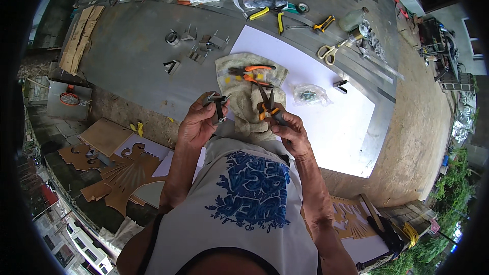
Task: Assembling small metal brackets using pliers and a screwdriver on a workbench.
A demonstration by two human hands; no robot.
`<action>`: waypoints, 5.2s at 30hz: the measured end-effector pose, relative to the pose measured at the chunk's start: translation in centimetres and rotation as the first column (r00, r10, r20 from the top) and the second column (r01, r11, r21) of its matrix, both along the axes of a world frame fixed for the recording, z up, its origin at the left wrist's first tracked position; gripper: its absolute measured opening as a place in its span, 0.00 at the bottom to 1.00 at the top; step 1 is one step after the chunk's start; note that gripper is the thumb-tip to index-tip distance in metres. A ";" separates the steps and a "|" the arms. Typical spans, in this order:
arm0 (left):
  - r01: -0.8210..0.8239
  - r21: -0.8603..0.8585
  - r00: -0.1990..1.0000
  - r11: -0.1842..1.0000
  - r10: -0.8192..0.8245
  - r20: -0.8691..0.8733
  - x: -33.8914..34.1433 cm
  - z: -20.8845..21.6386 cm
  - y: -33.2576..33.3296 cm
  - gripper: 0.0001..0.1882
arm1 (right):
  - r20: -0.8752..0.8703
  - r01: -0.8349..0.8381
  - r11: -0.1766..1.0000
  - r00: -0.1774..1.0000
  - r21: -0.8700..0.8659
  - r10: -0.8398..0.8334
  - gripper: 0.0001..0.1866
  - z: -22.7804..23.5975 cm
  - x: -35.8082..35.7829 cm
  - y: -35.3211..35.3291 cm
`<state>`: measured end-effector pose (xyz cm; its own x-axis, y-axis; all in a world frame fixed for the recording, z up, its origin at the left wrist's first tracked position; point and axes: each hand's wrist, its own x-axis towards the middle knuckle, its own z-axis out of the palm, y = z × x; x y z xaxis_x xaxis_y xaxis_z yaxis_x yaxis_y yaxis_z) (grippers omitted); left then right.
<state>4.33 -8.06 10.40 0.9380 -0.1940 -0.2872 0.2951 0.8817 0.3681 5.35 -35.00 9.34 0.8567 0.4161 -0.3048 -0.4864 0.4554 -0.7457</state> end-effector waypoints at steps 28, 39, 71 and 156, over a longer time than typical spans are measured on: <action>0.083 -0.179 0.983 0.980 -0.109 -0.145 -1.5 1.8 -1.4 0.20 | 0.636 0.441 0.509 0.209 -0.739 0.743 0.21 5.8 3.6 -0.7; 0.101 -0.151 0.979 0.983 -0.126 -0.163 -2.1 1.8 -1.9 0.21 | 0.637 0.352 0.548 0.230 -0.759 0.736 0.21 4.7 3.4 -1.4; 0.100 0.161 0.995 0.982 -0.096 -0.035 -3.2 2.0 -3.0 0.21 | 0.633 0.383 0.536 0.198 -0.752 0.748 0.25 2.8 1.0 -3.0; 0.263 0.178 0.962 0.948 -0.273 0.029 -3.9 3.9 -4.9 0.14 | 0.633 0.489 0.538 0.041 -0.687 0.773 0.28 5.2 2.7 -4.5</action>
